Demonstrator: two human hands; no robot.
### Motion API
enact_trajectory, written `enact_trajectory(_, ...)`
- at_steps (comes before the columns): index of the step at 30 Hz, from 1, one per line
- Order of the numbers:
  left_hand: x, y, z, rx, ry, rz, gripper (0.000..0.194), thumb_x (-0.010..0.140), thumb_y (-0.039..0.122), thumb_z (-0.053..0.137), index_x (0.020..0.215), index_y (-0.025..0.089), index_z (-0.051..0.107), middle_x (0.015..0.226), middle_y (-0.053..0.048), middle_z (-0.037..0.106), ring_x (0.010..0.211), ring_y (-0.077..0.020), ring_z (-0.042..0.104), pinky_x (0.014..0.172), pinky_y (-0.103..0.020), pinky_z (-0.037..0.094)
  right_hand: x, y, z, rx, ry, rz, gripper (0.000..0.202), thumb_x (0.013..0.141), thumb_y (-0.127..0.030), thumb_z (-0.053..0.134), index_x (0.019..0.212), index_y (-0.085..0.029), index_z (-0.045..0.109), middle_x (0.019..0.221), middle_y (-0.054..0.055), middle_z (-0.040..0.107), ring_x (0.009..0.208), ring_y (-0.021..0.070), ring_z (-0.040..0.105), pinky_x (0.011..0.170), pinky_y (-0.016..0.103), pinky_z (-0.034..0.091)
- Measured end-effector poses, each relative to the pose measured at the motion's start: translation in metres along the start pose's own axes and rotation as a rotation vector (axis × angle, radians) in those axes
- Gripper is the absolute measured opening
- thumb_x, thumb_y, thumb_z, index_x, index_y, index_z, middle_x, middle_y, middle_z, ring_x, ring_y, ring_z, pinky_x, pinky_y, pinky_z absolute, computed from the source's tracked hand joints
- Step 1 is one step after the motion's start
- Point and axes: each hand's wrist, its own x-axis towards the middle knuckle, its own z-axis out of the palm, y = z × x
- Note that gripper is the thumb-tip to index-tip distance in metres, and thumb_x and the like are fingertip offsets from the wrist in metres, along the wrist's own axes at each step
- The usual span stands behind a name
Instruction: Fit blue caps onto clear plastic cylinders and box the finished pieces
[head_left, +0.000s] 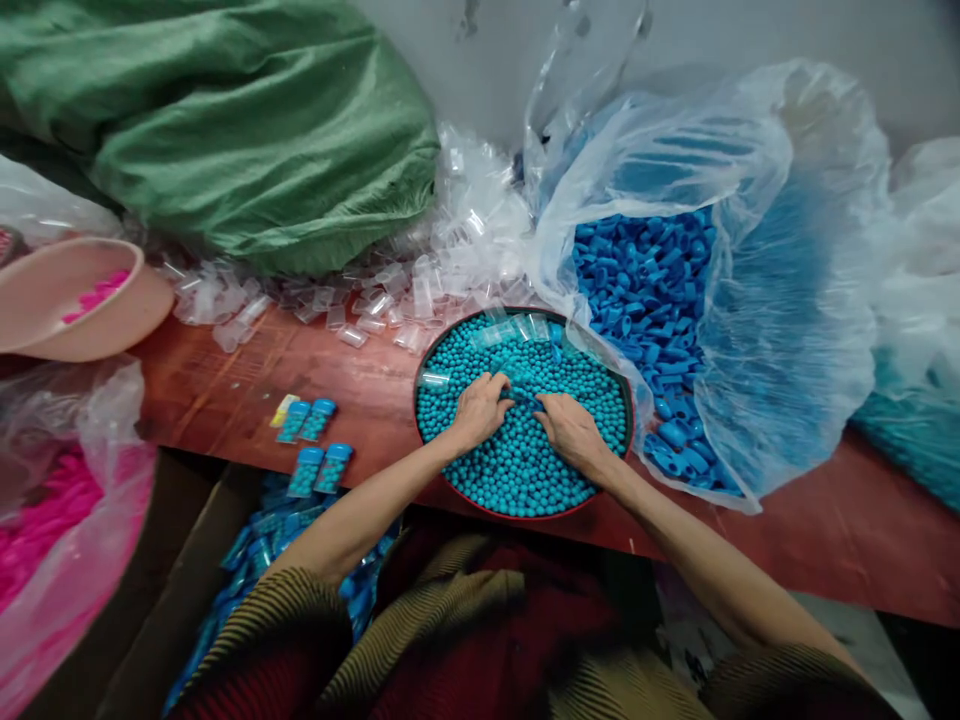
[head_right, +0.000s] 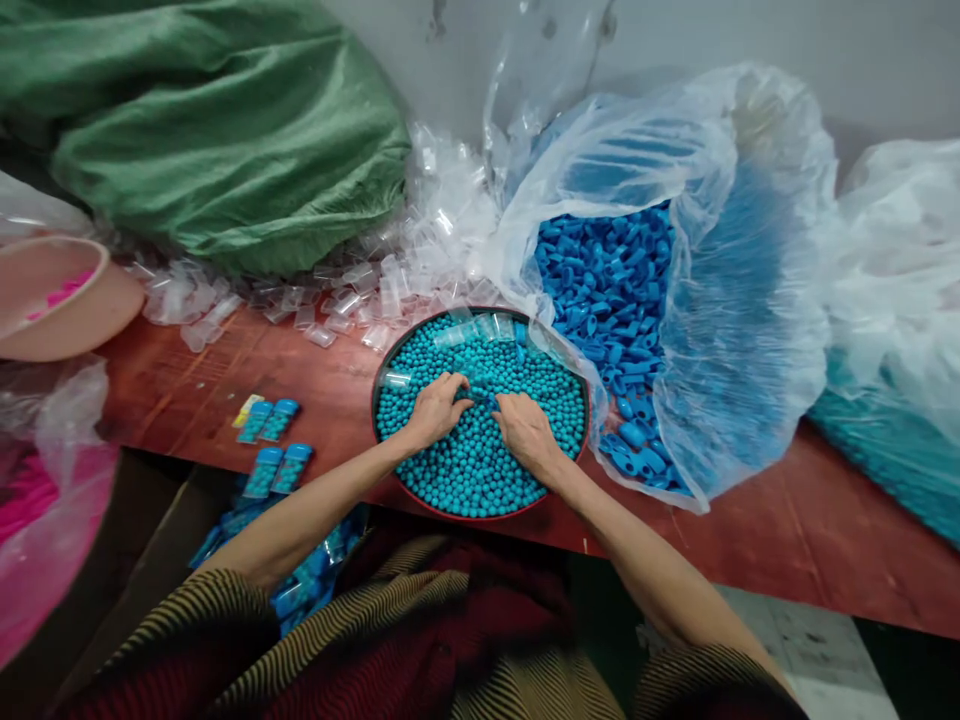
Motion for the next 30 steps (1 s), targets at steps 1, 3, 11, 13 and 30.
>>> enact_trajectory(1, 0.000, -0.001, 0.000, -0.010, -0.012, -0.001, 0.015, 0.081, 0.022, 0.057, 0.096, 0.020, 0.055, 0.094, -0.006, 0.059, 0.092, -0.0215, 0.057, 0.084, -0.034, 0.045, -0.001, -0.002, -0.002, -0.005, -0.019, -0.001, 0.025, 0.091, -0.021, 0.042, 0.108, -0.012, 0.058, 0.095, 0.013, 0.065, 0.087, 0.0244, 0.055, 0.075, 0.032, 0.038)
enact_trajectory(3, 0.002, -0.004, -0.001, -0.057, -0.042, -0.018, 0.017, 0.081, 0.020, 0.056, 0.097, 0.020, 0.054, 0.093, -0.005, 0.061, 0.090, -0.0212, 0.058, 0.084, -0.035, 0.045, -0.003, -0.004, -0.006, -0.026, -0.063, -0.015, 0.027, 0.090, -0.014, 0.038, 0.107, -0.013, 0.059, 0.093, 0.013, 0.066, 0.085, 0.0243, 0.056, 0.071, 0.032, 0.038)
enact_trajectory(11, 0.011, -0.013, -0.005, -0.200, -0.145, -0.094, 0.019, 0.081, 0.020, 0.051, 0.100, 0.019, 0.053, 0.091, -0.003, 0.064, 0.087, -0.0188, 0.059, 0.084, -0.034, 0.045, -0.004, -0.010, -0.022, -0.061, -0.196, 0.016, 0.026, 0.087, -0.010, 0.036, 0.097, -0.016, 0.059, 0.089, 0.010, 0.069, 0.081, 0.0221, 0.061, 0.062, 0.029, 0.035)
enact_trajectory(13, 0.012, -0.014, -0.006, -0.199, -0.166, -0.107, 0.019, 0.081, 0.020, 0.050, 0.099, 0.017, 0.052, 0.090, -0.004, 0.063, 0.086, -0.0191, 0.059, 0.084, -0.034, 0.045, -0.001, -0.009, -0.026, -0.033, -0.203, 0.097, 0.024, 0.088, -0.013, 0.037, 0.101, -0.014, 0.057, 0.085, 0.010, 0.069, 0.075, 0.0216, 0.062, 0.058, 0.028, 0.035)
enact_trajectory(30, -0.007, 0.003, -0.013, -0.948, -0.184, -0.216, 0.054, 0.072, 0.024, 0.059, 0.123, 0.017, 0.042, 0.109, -0.008, 0.055, 0.082, -0.0157, 0.055, 0.047, -0.018, 0.047, 0.026, -0.020, -0.006, 1.223, 0.141, 0.324, 0.021, 0.079, -0.032, 0.057, 0.089, -0.018, 0.069, 0.069, -0.001, 0.066, 0.059, 0.0141, 0.061, 0.056, 0.026, 0.049)
